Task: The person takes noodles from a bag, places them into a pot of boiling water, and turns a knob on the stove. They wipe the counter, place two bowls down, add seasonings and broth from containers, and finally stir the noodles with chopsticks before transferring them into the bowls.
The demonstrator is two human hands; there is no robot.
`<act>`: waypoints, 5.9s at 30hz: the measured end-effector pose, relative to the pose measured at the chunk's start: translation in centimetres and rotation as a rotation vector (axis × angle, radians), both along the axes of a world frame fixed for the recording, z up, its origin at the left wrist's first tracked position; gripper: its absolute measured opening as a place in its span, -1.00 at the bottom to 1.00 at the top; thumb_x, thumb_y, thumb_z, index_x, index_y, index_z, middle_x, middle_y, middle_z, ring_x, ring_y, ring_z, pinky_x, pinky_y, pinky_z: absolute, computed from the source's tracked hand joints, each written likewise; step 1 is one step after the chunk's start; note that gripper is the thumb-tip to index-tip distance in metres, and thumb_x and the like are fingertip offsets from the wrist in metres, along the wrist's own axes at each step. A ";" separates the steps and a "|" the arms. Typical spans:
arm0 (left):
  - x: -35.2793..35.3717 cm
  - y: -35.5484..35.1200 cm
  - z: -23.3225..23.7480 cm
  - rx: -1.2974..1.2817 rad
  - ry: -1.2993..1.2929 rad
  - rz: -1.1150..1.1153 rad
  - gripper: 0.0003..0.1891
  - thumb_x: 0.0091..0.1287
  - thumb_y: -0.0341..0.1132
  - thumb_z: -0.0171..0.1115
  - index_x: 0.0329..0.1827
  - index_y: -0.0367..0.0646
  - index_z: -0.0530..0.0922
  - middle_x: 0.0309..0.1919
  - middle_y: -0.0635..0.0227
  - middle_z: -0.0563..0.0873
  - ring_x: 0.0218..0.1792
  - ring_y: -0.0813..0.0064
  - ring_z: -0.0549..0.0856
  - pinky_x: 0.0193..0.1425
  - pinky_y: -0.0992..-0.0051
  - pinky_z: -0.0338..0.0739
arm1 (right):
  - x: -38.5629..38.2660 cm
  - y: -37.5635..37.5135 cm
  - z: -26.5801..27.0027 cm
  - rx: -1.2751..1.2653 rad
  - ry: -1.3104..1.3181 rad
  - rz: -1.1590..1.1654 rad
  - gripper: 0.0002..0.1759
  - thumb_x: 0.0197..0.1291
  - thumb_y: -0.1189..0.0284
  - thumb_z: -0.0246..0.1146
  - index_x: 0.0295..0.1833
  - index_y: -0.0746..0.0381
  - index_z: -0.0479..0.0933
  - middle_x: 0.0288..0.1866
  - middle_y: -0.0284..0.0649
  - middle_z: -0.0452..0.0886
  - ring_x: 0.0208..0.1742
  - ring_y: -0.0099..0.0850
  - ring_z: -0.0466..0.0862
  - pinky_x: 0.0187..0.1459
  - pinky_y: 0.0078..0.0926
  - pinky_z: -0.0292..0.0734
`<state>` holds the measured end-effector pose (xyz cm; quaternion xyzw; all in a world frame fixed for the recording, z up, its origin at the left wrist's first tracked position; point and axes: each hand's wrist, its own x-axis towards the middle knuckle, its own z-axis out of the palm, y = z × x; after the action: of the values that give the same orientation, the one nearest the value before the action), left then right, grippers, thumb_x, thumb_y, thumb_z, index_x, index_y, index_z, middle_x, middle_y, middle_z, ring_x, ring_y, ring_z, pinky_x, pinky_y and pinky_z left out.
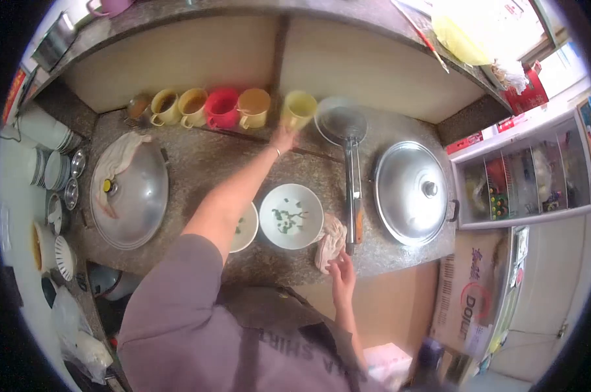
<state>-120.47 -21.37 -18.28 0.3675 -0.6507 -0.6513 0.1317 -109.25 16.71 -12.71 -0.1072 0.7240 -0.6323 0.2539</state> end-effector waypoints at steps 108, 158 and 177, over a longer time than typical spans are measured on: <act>17.5 2.4 5.9 -0.331 0.065 0.084 -0.76 0.30 -0.18 -0.07 -0.34 -0.17 0.43 -0.49 0.42 0.51 -0.45 0.60 0.54 -0.33 0.59 0.46 | -7.5 -2.0 -0.3 0.280 0.525 -0.044 -0.34 -0.05 0.65 0.17 0.23 0.22 0.16 -0.30 -0.20 0.48 -0.29 -0.48 0.49 -0.21 -0.59 0.40; 24.3 13.0 7.2 -0.626 0.023 0.003 -0.83 0.19 -0.31 0.05 -0.33 -0.26 0.46 -0.54 0.17 0.48 -0.52 0.29 0.48 -0.43 0.42 0.33 | -4.0 -7.2 4.6 -0.303 0.075 0.118 -0.74 0.20 0.37 0.03 -0.19 0.36 0.48 -0.39 -0.38 0.49 -0.39 -0.62 0.42 -0.31 -0.66 0.34; 28.6 14.1 9.7 -0.663 -0.009 0.037 -0.83 0.18 -0.31 0.04 -0.37 -0.25 0.46 -0.50 0.14 0.46 -0.41 0.17 0.47 -0.30 0.33 0.35 | 0.3 -13.8 1.5 -0.390 -0.353 0.300 -0.73 0.19 0.39 0.03 -0.19 0.40 0.48 -0.49 -0.34 0.45 -0.47 -0.61 0.38 -0.36 -0.68 0.30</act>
<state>-91.85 -7.27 -8.58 0.3196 -0.8209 -0.4000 0.2530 -108.91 2.91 -11.18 -0.1480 0.5097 -0.7236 0.4412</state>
